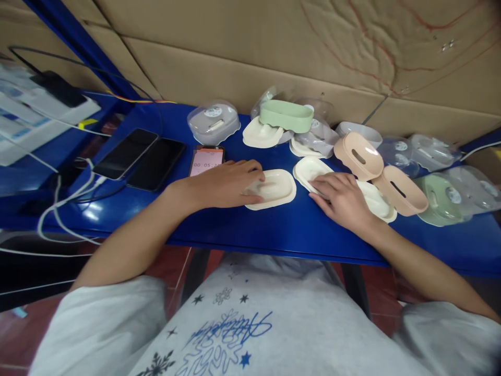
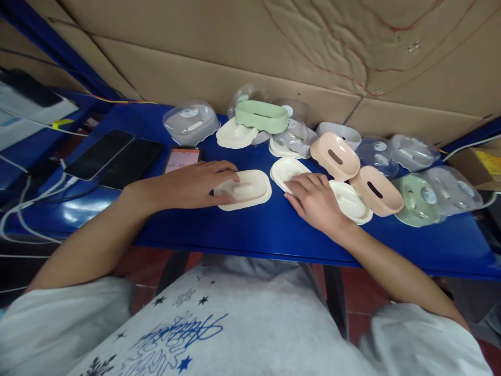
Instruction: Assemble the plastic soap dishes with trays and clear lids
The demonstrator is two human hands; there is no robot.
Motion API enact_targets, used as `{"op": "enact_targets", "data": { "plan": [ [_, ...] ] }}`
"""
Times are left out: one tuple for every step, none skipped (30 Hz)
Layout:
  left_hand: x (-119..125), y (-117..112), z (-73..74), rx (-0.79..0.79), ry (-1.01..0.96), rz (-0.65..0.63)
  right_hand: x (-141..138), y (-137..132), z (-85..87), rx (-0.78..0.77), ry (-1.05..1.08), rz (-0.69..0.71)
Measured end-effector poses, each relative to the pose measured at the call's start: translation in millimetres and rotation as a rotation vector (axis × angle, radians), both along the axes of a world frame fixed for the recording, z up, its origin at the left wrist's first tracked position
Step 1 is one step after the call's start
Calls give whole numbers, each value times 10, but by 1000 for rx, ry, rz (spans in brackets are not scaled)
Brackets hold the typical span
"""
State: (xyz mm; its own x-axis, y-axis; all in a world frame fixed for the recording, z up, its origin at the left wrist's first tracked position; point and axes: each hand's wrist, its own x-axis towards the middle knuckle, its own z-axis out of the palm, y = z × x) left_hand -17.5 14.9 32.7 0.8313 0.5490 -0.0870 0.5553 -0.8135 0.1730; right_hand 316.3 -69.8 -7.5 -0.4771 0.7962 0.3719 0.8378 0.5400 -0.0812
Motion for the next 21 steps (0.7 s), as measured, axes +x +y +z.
{"op": "enact_targets", "data": {
  "plan": [
    [14, -12, 12, -7, 5, 6, 17, 6, 9, 8, 30, 0],
    [30, -33, 21, -8, 17, 13, 29, 9, 20, 22, 65, -3],
    [46, -59, 27, 0, 32, 21, 37, 10, 32, 37, 99, -9],
    [59, -87, 28, 13, 47, 26, 45, 11, 42, 47, 125, -13],
    [68, -111, 24, 20, 57, 21, 52, 13, 48, 51, 137, -15],
    [72, -130, 17, 22, 60, 8, 61, 16, 51, 47, 133, -14],
    [72, -142, 10, 25, 51, -10, 71, 20, 48, 36, 111, -9],
    [70, -145, 6, 33, 28, -31, 81, 27, 42, 26, 81, -4],
    [66, -141, 7, 51, -16, -55, 90, 34, 33, 19, 48, 0],
    [64, -129, 16, 77, -82, -74, 96, 41, 24, 19, 22, 1],
    [63, -111, 31, 112, -164, -81, 98, 48, 15, 24, 5, -2],
    [62, -88, 52, 147, -251, -77, 95, 53, 7, 28, -1, -6],
    [63, -61, 74, 178, -330, -63, 88, 54, 0, 31, 1, -11],
    [63, -31, 94, 206, -391, -42, 78, 52, -5, 30, 9, -14],
    [63, 1, 105, 234, -424, -18, 66, 46, -11, 28, 19, -14],
    [62, 32, 107, 257, -424, 0, 56, 37, -15, 25, 29, -11],
    [61, 60, 96, 270, -399, 5, 49, 28, -16, 23, 39, -5],
    [61, 84, 76, 264, -353, -3, 46, 22, -11, 24, 48, 2],
    [63, 100, 47, 240, -297, -20, 46, 24, 3, 34, 59, 7],
    [67, 108, 15, 204, -240, -40, 47, 38, 33, 51, 69, 7],
    [73, 107, -16, 165, -192, -59, 44, 71, 82, 72, 77, 3]
  ]
}}
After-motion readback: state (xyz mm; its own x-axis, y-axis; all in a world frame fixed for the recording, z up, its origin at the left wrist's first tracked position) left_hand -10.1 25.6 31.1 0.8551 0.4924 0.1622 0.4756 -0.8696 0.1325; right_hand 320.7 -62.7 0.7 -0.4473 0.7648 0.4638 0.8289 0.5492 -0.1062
